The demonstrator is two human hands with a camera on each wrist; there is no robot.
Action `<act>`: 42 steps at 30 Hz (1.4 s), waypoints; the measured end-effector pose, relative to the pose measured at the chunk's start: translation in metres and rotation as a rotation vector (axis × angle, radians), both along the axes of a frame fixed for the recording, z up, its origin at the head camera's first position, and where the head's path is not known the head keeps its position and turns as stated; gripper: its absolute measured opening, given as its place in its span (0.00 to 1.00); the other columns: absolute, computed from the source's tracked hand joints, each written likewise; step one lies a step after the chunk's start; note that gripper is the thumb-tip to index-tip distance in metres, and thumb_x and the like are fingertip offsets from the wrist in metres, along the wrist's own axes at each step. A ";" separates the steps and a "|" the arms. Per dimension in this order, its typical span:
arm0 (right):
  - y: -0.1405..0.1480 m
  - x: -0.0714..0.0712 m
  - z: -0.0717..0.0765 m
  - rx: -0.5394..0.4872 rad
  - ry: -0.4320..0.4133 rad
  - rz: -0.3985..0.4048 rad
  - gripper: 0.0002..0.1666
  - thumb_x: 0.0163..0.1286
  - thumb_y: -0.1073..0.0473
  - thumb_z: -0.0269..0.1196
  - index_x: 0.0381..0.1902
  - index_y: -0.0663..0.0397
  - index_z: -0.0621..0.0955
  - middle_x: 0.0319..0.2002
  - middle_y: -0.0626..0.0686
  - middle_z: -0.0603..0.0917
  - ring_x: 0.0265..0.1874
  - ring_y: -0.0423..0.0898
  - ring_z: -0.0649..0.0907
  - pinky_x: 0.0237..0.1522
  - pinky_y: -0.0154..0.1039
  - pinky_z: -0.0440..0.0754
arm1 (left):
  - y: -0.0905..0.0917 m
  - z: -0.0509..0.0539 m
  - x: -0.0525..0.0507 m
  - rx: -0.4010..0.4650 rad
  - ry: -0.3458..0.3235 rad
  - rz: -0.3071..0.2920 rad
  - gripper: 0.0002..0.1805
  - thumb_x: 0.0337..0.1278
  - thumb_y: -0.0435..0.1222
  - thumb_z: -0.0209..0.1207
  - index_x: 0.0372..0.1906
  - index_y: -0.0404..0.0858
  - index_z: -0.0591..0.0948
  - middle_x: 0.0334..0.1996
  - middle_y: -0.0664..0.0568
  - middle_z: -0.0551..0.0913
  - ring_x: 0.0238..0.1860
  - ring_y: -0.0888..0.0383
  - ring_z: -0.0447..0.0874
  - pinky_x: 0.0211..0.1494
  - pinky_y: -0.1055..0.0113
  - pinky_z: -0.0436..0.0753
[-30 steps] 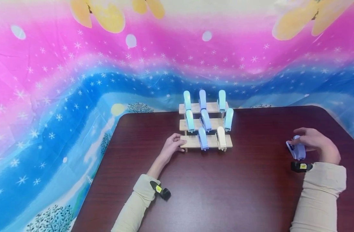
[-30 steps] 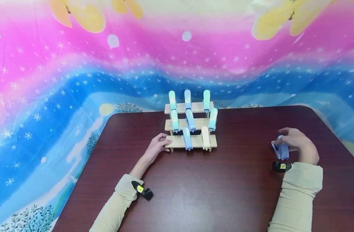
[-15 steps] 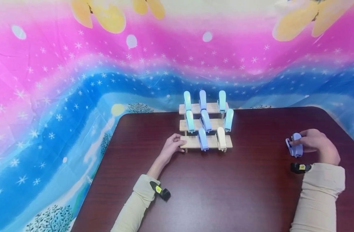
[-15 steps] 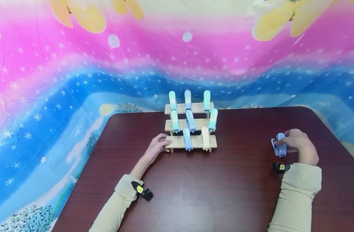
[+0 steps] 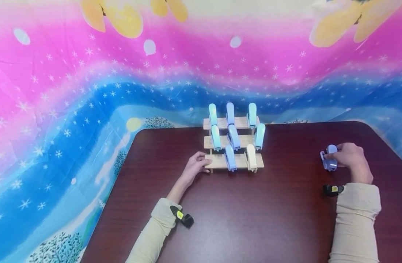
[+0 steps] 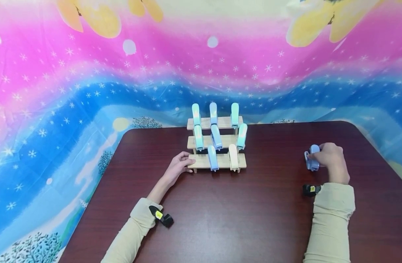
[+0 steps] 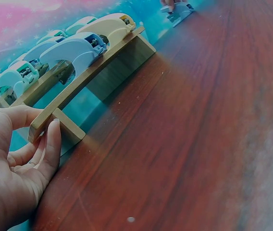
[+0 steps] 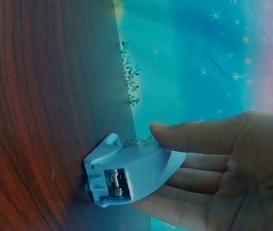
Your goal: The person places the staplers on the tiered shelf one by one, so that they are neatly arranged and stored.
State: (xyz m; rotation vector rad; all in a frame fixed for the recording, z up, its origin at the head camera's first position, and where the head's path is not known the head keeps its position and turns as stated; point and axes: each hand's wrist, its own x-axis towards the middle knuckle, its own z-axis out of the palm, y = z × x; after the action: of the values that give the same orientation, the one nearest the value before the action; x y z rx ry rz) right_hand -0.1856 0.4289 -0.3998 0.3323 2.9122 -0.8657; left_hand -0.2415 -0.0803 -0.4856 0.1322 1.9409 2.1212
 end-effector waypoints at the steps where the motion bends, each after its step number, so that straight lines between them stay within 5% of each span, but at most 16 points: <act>1: -0.001 0.000 0.000 0.005 0.009 -0.004 0.20 0.69 0.60 0.65 0.37 0.79 0.78 0.25 0.61 0.82 0.27 0.57 0.81 0.24 0.46 0.82 | 0.000 0.000 0.000 0.001 0.000 0.000 0.16 0.64 0.29 0.64 0.52 0.28 0.75 0.32 0.49 0.80 0.29 0.59 0.83 0.33 0.68 0.88; 12: -0.011 0.000 0.007 0.011 0.078 -0.037 0.19 0.70 0.60 0.64 0.39 0.79 0.80 0.23 0.57 0.81 0.27 0.55 0.76 0.22 0.44 0.75 | 0.000 -0.001 0.000 0.006 -0.007 0.005 0.15 0.64 0.28 0.63 0.52 0.28 0.75 0.33 0.49 0.80 0.28 0.59 0.82 0.32 0.68 0.88; 19: -0.019 0.001 0.021 0.022 0.152 -0.069 0.24 0.70 0.61 0.65 0.49 0.84 0.78 0.33 0.73 0.83 0.31 0.61 0.78 0.22 0.41 0.77 | 0.000 -0.001 -0.001 0.011 -0.007 0.001 0.14 0.65 0.29 0.62 0.51 0.28 0.75 0.34 0.48 0.81 0.30 0.59 0.83 0.34 0.68 0.88; 27: -0.034 0.001 0.039 0.079 0.281 -0.061 0.28 0.68 0.59 0.66 0.51 0.84 0.77 0.41 0.77 0.84 0.40 0.69 0.80 0.25 0.38 0.74 | -0.004 -0.001 -0.004 0.075 -0.061 -0.003 0.16 0.66 0.29 0.60 0.54 0.25 0.75 0.40 0.44 0.82 0.35 0.57 0.83 0.37 0.67 0.88; 35: -0.056 0.006 0.059 0.075 0.326 -0.077 0.30 0.71 0.56 0.66 0.56 0.83 0.77 0.49 0.78 0.81 0.44 0.71 0.81 0.22 0.30 0.71 | -0.006 0.000 -0.004 0.108 -0.082 -0.004 0.17 0.67 0.28 0.58 0.57 0.25 0.75 0.45 0.43 0.81 0.38 0.57 0.83 0.41 0.67 0.87; 42: -0.074 0.010 0.071 0.081 0.385 -0.063 0.31 0.71 0.56 0.66 0.57 0.82 0.76 0.50 0.77 0.81 0.46 0.74 0.81 0.31 0.38 0.71 | -0.007 -0.002 -0.005 0.139 -0.081 -0.009 0.16 0.69 0.27 0.55 0.57 0.24 0.75 0.46 0.43 0.81 0.39 0.57 0.83 0.43 0.67 0.86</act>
State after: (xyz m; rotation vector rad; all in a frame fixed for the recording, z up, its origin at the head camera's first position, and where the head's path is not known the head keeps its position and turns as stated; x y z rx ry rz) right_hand -0.1757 0.3552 -0.3284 0.2923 3.3140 -0.9119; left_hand -0.2465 -0.0876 -0.4874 0.0798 1.7448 2.2199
